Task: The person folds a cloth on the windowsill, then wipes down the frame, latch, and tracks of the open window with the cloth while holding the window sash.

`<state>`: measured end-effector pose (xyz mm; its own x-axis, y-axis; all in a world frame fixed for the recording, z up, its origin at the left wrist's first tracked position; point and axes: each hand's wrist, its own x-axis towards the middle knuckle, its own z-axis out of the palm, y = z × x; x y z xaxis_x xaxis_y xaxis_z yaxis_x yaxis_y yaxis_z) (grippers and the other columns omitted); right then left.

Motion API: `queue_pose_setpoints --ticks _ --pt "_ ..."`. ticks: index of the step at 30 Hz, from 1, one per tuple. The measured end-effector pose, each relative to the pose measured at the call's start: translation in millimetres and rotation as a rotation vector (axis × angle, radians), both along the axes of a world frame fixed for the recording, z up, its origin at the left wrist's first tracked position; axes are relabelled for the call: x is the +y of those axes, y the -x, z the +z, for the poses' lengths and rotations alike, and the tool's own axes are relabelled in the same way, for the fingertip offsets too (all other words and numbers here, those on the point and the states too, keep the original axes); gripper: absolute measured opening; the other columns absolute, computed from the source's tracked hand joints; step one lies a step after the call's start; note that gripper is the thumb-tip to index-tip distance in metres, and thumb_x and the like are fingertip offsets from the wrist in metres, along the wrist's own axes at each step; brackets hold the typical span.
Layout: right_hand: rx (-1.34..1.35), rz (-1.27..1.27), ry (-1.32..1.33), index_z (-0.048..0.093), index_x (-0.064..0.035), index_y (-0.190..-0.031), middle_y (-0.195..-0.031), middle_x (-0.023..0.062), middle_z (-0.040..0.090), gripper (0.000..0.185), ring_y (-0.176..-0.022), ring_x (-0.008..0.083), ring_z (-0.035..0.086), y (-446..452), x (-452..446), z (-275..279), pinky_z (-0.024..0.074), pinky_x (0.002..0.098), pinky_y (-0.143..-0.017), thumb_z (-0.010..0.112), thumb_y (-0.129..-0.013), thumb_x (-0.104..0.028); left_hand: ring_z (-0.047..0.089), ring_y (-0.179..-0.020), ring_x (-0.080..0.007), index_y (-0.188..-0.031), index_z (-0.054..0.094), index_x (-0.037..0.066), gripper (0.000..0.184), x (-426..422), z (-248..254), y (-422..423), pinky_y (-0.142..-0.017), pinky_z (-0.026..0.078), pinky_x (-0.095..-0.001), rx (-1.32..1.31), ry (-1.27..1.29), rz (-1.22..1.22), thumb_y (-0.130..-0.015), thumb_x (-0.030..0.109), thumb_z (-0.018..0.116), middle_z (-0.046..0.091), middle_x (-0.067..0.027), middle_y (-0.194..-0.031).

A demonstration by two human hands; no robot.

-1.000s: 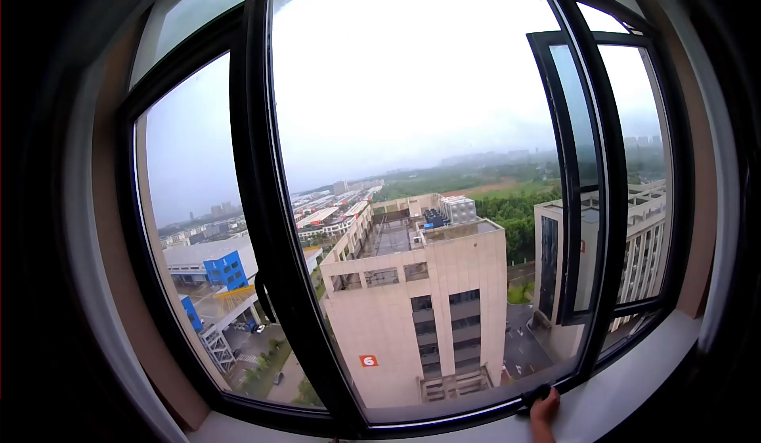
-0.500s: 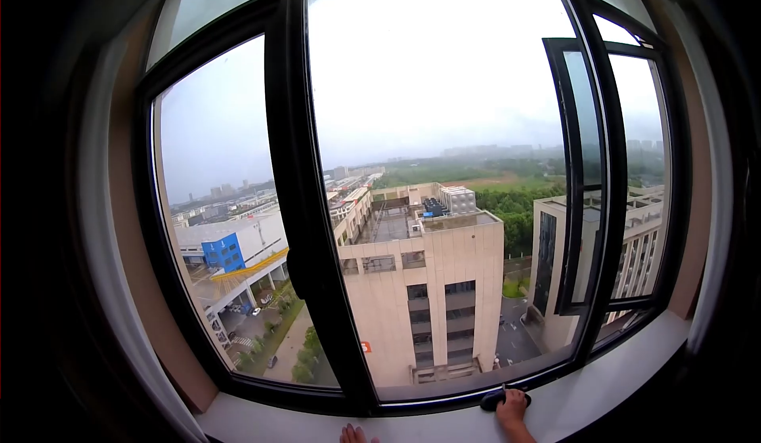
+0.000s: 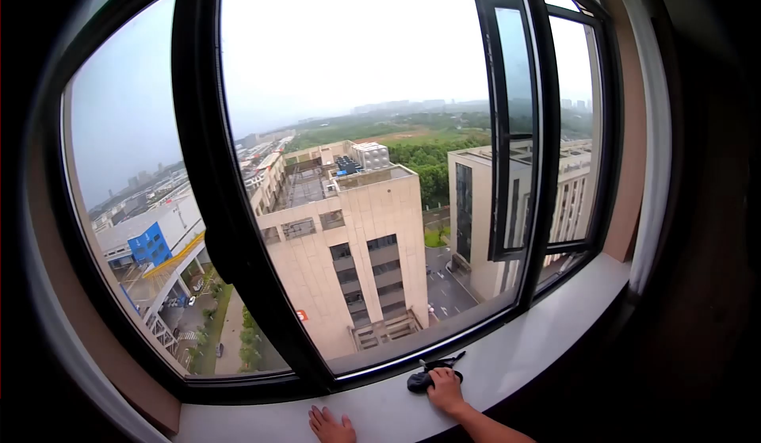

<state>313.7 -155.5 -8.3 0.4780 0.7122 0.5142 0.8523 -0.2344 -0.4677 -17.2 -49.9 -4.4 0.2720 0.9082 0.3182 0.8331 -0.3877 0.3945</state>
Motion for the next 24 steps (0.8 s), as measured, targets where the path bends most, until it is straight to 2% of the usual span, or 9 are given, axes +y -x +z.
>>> queue_pose_setpoints --ticks 2,4,6,8,9,11,16,20,24 --pt "0.036 0.139 0.066 0.066 -0.0066 -0.128 -0.133 0.0095 0.065 0.044 -0.129 0.0322 0.055 46.1 -2.3 24.2 0.0477 0.0476 -0.104 0.068 -0.085 -0.016 0.032 -0.152 -0.0503 -0.150 0.048 -0.009 0.070 2.1 6.2 -1.4 -0.126 0.025 -0.0569 0.046 -0.012 -0.011 -0.102 0.041 0.062 0.038 -0.0328 -0.163" --pt "0.027 0.241 0.026 0.063 -0.0064 -0.132 -0.138 0.0095 0.062 0.048 -0.133 0.0323 0.052 86.3 2.7 14.2 0.0475 0.0479 -0.105 0.070 -0.086 -0.016 0.036 -0.149 -0.0510 -0.149 0.051 -0.007 0.071 6.7 7.5 -4.2 -0.124 0.029 -0.0579 0.114 -0.024 0.004 -0.101 0.043 0.065 0.041 -0.0332 -0.161" --pt "0.051 0.340 0.096 0.060 -0.0083 -0.134 -0.143 0.0093 0.057 0.049 -0.135 0.0332 0.050 122.6 -1.7 13.8 0.0483 0.0493 -0.105 0.072 -0.088 -0.020 0.039 -0.147 -0.0515 -0.147 0.053 -0.006 0.071 12.2 2.8 -6.0 -0.122 0.033 -0.0590 0.124 -0.041 0.006 -0.099 0.045 0.067 0.043 -0.0334 -0.159" --pt "0.052 0.412 0.162 0.055 -0.0118 -0.143 -0.149 0.0084 0.052 0.058 -0.139 0.0323 0.047 147.9 -9.2 4.0 0.0489 0.0495 -0.104 0.075 -0.089 -0.022 0.041 -0.144 -0.0522 -0.144 0.056 -0.006 0.068 17.9 -6.2 1.8 -0.120 0.034 -0.0600 0.079 -0.069 -0.016 -0.100 0.045 0.067 0.045 -0.0336 -0.157" --pt "0.081 0.473 0.188 0.054 -0.0124 -0.144 -0.149 0.0085 0.052 0.058 -0.140 0.0325 0.046 158.0 -12.7 14.2 0.0490 0.0496 -0.104 0.075 -0.090 -0.023 0.041 -0.145 -0.0501 -0.146 0.055 -0.004 0.063 13.5 2.9 1.3 -0.120 0.034 -0.0596 -0.057 0.000 0.001 -0.102 0.041 0.064 0.048 -0.0310 -0.155" --pt "0.119 0.473 0.200 0.053 -0.0131 -0.146 -0.150 0.0082 0.051 0.060 -0.141 0.0314 0.045 159.3 -17.3 18.7 0.0471 0.0484 -0.105 0.075 -0.092 -0.027 0.043 -0.145 -0.0445 -0.134 0.059 -0.004 0.052 36.3 -26.5 11.3 -0.121 0.035 -0.0545 -0.076 -0.091 -0.017 -0.093 0.025 0.073 0.050 -0.0276 -0.153" --pt "0.170 0.421 0.171 0.060 -0.0134 -0.138 -0.144 0.0084 0.054 0.054 -0.136 0.0297 0.049 112.9 -29.8 26.1 0.0478 0.0462 -0.103 0.078 -0.089 -0.028 0.047 -0.139 -0.0457 -0.126 0.061 -0.009 0.041 8.6 -7.1 -11.6 -0.119 0.037 -0.0540 -0.083 -0.062 -0.047 -0.092 0.013 0.065 0.053 -0.0289 -0.147" --pt "0.145 0.178 0.151 0.062 -0.0128 -0.136 -0.138 0.0101 0.054 0.058 -0.130 0.0326 0.050 13.3 -59.0 30.9 0.0501 0.0466 -0.099 0.083 -0.084 -0.028 0.048 -0.137 -0.0461 -0.124 0.061 -0.010 0.039 -28.1 6.8 -77.8 -0.117 0.037 -0.0550 -0.080 -0.052 -0.163 -0.090 0.008 0.063 0.054 -0.0290 -0.144" --pt "0.182 -0.037 0.199 0.063 -0.0119 -0.134 -0.134 0.0118 0.054 0.056 -0.125 0.0329 0.051 -97.3 -99.3 41.9 0.0513 0.0460 -0.097 0.083 -0.084 -0.029 0.047 -0.139 -0.0460 -0.127 0.060 -0.009 0.041 -65.2 20.7 -167.2 -0.118 0.036 -0.0561 -0.113 0.012 -0.297 -0.091 0.009 0.064 0.051 -0.0285 -0.148"
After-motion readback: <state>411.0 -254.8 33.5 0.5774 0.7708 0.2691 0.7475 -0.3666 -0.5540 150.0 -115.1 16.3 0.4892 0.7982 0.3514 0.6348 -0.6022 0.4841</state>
